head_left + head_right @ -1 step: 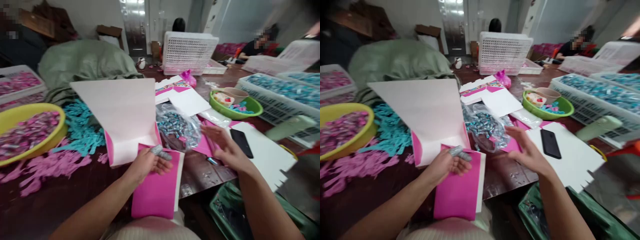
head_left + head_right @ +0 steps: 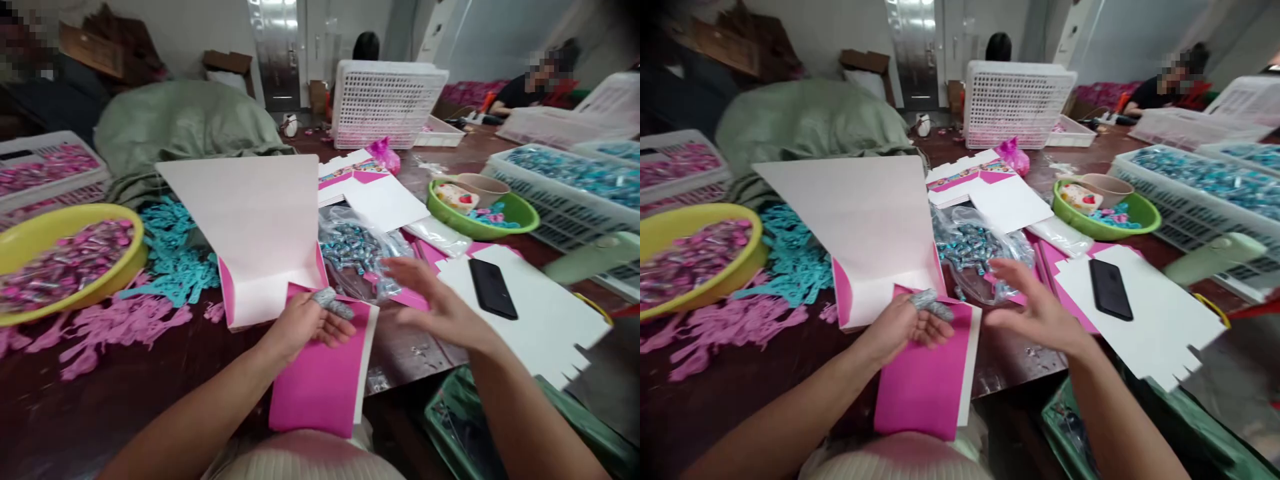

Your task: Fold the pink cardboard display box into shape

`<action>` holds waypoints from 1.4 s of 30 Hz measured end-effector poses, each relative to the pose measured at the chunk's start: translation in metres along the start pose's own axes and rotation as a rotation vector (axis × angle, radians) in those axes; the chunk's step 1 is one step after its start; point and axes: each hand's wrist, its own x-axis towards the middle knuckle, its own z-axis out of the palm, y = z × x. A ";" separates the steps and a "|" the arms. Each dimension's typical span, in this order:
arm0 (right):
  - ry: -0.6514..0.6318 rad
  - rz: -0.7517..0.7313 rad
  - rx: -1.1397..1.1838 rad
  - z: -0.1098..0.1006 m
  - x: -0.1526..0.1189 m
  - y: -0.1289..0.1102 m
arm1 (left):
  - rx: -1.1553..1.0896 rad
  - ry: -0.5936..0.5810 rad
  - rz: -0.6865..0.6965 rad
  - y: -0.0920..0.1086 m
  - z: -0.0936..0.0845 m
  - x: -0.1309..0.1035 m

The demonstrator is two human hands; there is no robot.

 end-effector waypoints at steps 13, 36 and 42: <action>-0.441 0.596 0.749 0.104 0.072 -0.056 | -0.078 0.251 0.078 -0.030 -0.050 -0.054; -0.723 0.525 0.155 0.124 0.101 -0.093 | -0.401 0.225 0.052 -0.023 -0.050 -0.059; -0.706 0.446 -0.031 0.119 0.113 -0.089 | -0.660 0.317 0.102 -0.033 -0.040 -0.056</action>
